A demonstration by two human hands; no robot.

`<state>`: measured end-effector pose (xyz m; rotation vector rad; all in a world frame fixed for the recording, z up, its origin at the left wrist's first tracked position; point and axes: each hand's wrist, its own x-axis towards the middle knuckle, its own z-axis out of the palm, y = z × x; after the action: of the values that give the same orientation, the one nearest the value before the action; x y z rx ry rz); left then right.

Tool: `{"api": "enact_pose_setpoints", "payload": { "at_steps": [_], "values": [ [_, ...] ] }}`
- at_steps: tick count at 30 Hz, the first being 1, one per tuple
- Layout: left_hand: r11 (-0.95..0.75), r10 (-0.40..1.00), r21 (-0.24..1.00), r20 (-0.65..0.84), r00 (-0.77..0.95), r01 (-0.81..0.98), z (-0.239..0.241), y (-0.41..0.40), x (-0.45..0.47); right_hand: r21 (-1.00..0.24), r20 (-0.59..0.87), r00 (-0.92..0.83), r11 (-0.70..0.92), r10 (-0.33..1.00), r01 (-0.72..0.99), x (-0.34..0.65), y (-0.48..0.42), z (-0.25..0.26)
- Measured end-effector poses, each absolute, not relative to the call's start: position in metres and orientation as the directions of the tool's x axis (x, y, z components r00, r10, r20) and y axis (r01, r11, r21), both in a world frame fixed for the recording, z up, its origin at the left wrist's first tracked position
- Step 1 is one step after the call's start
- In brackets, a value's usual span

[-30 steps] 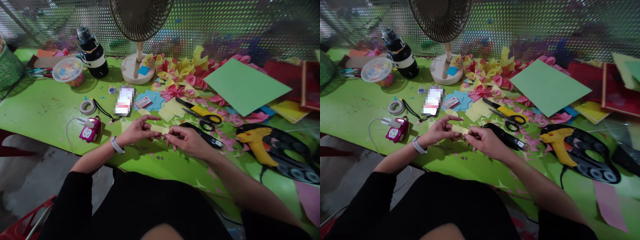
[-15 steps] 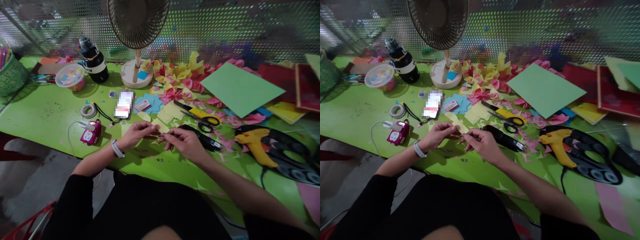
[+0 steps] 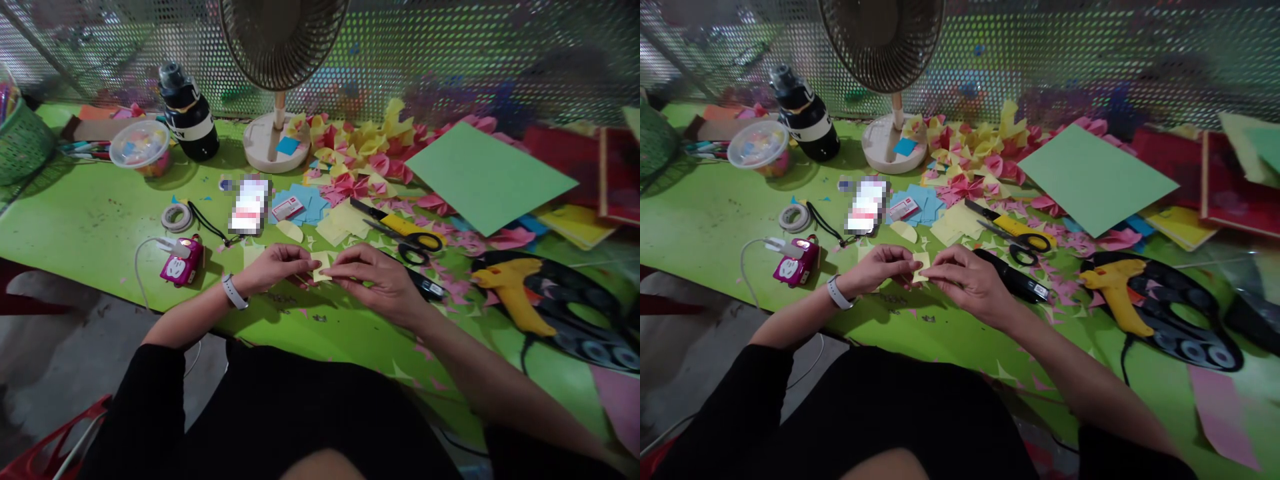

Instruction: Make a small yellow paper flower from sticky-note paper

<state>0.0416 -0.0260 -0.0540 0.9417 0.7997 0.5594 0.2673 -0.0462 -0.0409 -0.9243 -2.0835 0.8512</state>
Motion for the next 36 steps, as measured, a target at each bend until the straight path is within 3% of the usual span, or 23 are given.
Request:
{"api": "enact_pose_setpoints", "payload": {
  "at_steps": [6,15,30,36],
  "values": [
    [0.406,0.765,0.913,-0.312,0.564,-0.045,-0.054,-0.030,0.045,-0.808,0.326,-0.395,0.470,0.859,0.356,0.265,-0.047,-0.048],
    [0.380,0.750,0.921,-0.255,0.611,-0.083,-0.057,-0.033,0.046,-0.909,0.122,-0.285,0.222,0.951,0.353,0.258,-0.051,-0.055],
    [0.415,0.740,0.907,-0.288,0.608,-0.075,-0.060,-0.034,0.047,-0.895,0.107,-0.321,0.232,0.941,0.382,0.259,-0.050,-0.054],
    [0.400,0.731,0.913,-0.268,0.627,-0.076,-0.056,-0.035,0.046,-0.931,0.000,-0.278,0.101,0.961,0.350,0.261,-0.049,-0.047]
  ]
}}
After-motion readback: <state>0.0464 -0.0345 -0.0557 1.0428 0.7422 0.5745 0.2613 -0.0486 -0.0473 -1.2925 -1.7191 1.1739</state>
